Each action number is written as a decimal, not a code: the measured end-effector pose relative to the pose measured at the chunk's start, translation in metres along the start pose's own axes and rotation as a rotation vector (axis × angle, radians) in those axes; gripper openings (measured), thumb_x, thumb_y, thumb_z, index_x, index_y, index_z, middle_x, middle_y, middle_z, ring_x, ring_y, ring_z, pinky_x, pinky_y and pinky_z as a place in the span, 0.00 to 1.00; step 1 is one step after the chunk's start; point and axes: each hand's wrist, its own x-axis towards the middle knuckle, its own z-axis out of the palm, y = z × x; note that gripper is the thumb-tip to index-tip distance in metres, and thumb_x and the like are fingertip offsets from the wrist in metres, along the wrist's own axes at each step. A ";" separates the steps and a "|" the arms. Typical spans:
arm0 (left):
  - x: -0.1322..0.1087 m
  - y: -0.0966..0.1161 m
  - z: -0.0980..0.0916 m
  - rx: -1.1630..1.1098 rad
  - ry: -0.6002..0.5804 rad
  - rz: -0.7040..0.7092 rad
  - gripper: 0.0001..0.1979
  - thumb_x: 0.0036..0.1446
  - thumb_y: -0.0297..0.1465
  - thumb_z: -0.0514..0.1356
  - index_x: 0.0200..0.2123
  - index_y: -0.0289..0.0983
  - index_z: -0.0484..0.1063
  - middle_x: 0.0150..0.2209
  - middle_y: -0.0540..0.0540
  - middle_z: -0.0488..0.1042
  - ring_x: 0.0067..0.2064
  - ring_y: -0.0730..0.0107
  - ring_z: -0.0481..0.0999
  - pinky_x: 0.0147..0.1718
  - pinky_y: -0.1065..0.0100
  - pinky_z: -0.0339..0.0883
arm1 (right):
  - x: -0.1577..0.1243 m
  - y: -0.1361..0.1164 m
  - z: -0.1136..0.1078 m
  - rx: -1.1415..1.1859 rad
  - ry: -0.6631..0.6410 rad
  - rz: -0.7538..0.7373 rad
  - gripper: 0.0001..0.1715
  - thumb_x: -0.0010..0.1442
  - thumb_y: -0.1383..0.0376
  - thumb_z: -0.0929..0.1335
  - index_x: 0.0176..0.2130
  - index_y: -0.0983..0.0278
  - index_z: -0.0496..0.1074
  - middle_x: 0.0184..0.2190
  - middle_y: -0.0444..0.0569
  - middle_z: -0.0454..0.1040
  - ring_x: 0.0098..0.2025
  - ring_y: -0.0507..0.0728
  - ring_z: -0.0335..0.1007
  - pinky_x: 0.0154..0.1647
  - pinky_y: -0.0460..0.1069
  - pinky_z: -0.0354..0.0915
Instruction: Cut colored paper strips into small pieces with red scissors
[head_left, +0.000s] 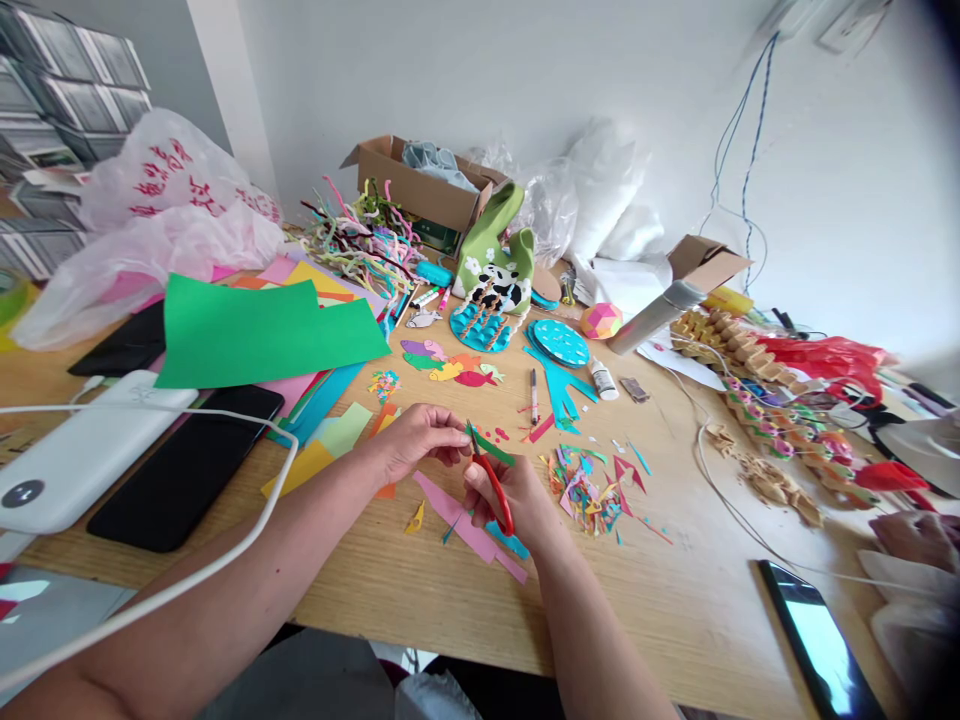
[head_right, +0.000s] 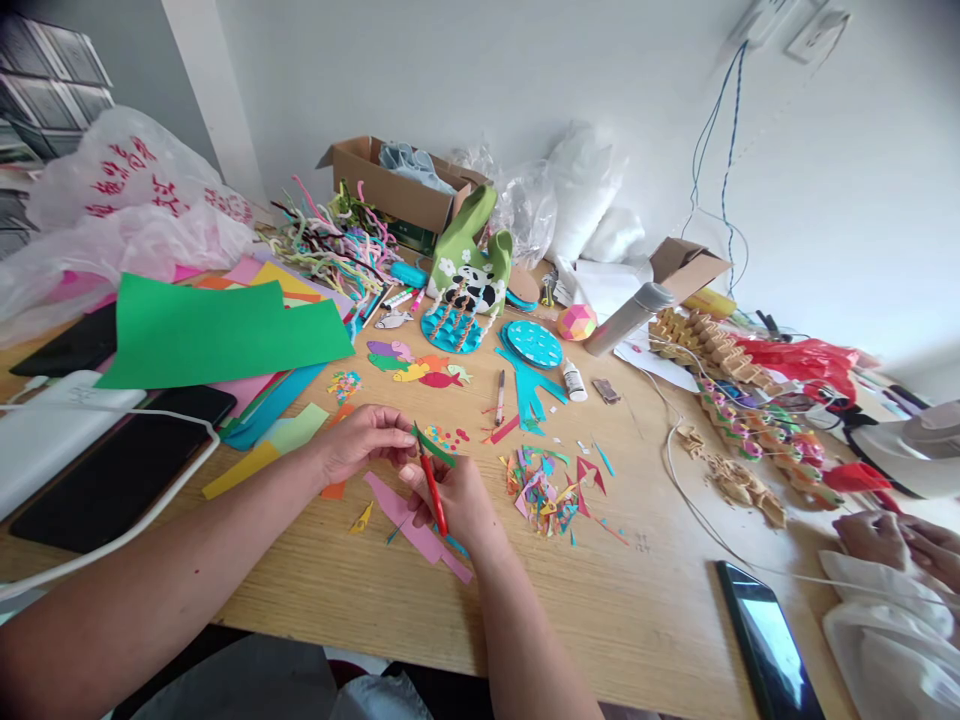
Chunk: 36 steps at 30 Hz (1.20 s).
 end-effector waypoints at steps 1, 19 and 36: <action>0.000 0.000 0.000 -0.005 0.006 0.001 0.07 0.43 0.30 0.67 0.26 0.32 0.74 0.25 0.47 0.76 0.25 0.75 0.71 0.31 0.69 0.65 | 0.000 0.000 0.000 -0.007 -0.002 0.002 0.26 0.48 0.46 0.73 0.26 0.66 0.67 0.18 0.44 0.72 0.14 0.51 0.68 0.13 0.43 0.60; 0.001 -0.002 -0.003 -0.025 0.025 0.004 0.09 0.43 0.30 0.67 0.28 0.33 0.73 0.26 0.47 0.77 0.25 0.75 0.72 0.31 0.69 0.65 | 0.000 0.001 0.000 -0.024 -0.005 0.008 0.26 0.49 0.46 0.72 0.25 0.66 0.66 0.17 0.45 0.72 0.15 0.52 0.69 0.14 0.42 0.59; 0.002 0.000 -0.001 0.005 0.047 0.030 0.08 0.43 0.30 0.66 0.28 0.32 0.73 0.26 0.46 0.77 0.25 0.75 0.72 0.30 0.69 0.65 | -0.001 -0.003 0.000 -0.042 -0.010 -0.005 0.27 0.49 0.46 0.72 0.24 0.67 0.66 0.16 0.45 0.71 0.15 0.51 0.68 0.15 0.42 0.59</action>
